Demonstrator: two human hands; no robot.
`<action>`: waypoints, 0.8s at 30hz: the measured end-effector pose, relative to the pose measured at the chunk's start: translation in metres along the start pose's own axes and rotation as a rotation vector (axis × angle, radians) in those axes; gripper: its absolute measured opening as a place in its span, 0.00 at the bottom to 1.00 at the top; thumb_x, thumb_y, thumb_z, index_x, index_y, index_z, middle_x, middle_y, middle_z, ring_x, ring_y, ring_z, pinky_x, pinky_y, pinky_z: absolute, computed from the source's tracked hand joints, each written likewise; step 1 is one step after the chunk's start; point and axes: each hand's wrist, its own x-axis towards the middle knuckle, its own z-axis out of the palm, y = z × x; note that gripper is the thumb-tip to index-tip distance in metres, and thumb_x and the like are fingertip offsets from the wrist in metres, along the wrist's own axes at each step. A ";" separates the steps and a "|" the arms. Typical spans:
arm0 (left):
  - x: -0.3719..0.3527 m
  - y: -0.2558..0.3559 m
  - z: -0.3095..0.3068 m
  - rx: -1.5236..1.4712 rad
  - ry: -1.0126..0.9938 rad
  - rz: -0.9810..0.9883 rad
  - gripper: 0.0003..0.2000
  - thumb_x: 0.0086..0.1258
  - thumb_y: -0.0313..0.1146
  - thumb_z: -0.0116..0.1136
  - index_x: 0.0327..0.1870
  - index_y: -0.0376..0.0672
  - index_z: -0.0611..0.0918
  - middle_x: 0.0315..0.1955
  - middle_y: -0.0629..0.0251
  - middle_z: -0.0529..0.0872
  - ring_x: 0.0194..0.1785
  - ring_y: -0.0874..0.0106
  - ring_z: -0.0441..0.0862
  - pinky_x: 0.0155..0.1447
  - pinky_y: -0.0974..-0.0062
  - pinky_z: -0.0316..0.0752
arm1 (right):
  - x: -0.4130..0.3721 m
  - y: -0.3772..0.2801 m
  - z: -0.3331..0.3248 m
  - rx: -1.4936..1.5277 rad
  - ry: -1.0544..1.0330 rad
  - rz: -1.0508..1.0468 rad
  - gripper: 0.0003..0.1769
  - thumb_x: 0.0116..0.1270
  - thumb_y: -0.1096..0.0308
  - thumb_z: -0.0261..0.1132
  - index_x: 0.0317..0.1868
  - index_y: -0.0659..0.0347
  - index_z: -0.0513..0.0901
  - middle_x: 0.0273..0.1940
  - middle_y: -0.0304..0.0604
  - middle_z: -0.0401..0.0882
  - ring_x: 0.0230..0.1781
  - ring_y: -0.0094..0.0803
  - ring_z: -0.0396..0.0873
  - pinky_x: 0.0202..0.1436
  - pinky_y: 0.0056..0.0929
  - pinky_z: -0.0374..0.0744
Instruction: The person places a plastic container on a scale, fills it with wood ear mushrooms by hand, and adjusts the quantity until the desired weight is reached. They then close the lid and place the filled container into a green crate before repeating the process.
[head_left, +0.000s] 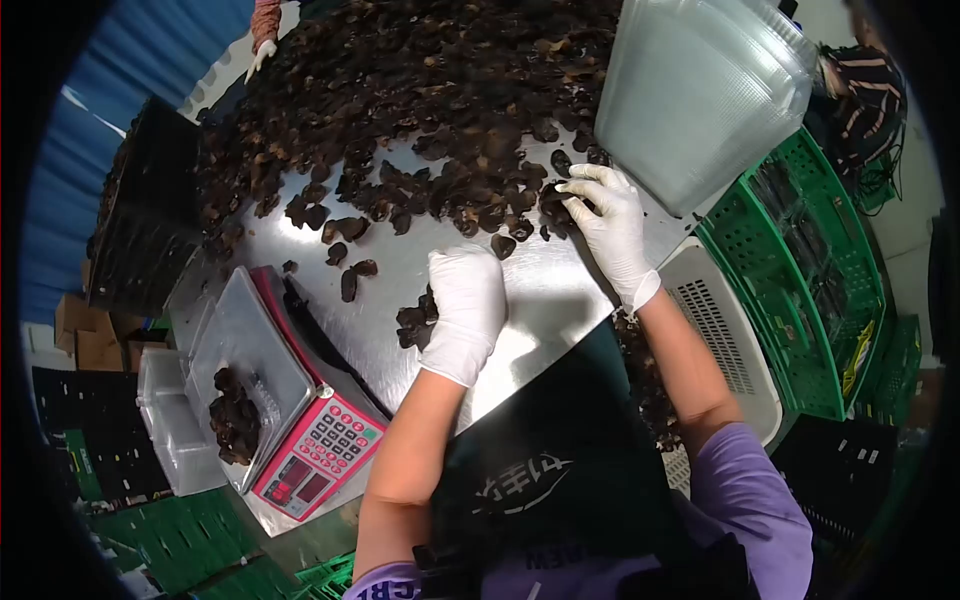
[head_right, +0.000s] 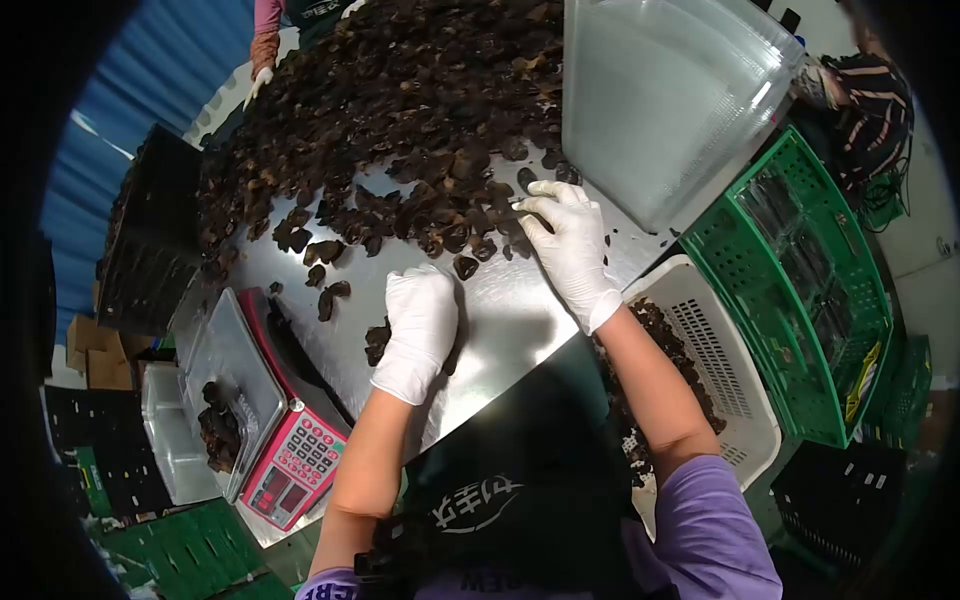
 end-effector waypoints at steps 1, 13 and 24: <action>0.004 0.000 -0.004 -0.034 -0.037 -0.014 0.04 0.54 0.27 0.55 0.23 0.41 0.82 0.24 0.57 0.82 0.31 0.60 0.82 0.42 0.62 0.71 | -0.001 0.004 -0.001 -0.010 0.003 0.004 0.08 0.60 0.71 0.69 0.40 0.59 0.88 0.50 0.42 0.83 0.54 0.36 0.78 0.57 0.33 0.72; -0.076 0.120 -0.045 -0.659 0.294 0.760 0.06 0.59 0.31 0.56 0.35 0.44 0.80 0.24 0.70 0.75 0.32 0.72 0.78 0.39 0.73 0.73 | 0.003 0.014 -0.018 1.123 -0.196 0.736 0.10 0.76 0.71 0.57 0.46 0.63 0.84 0.36 0.42 0.87 0.31 0.24 0.83 0.35 0.24 0.82; -0.090 0.008 -0.063 -0.947 0.092 0.156 0.07 0.60 0.30 0.67 0.38 0.43 0.84 0.40 0.63 0.86 0.46 0.62 0.82 0.51 0.64 0.74 | -0.007 0.010 -0.033 1.324 -0.277 0.853 0.10 0.72 0.72 0.59 0.47 0.68 0.83 0.41 0.43 0.86 0.37 0.26 0.84 0.38 0.23 0.83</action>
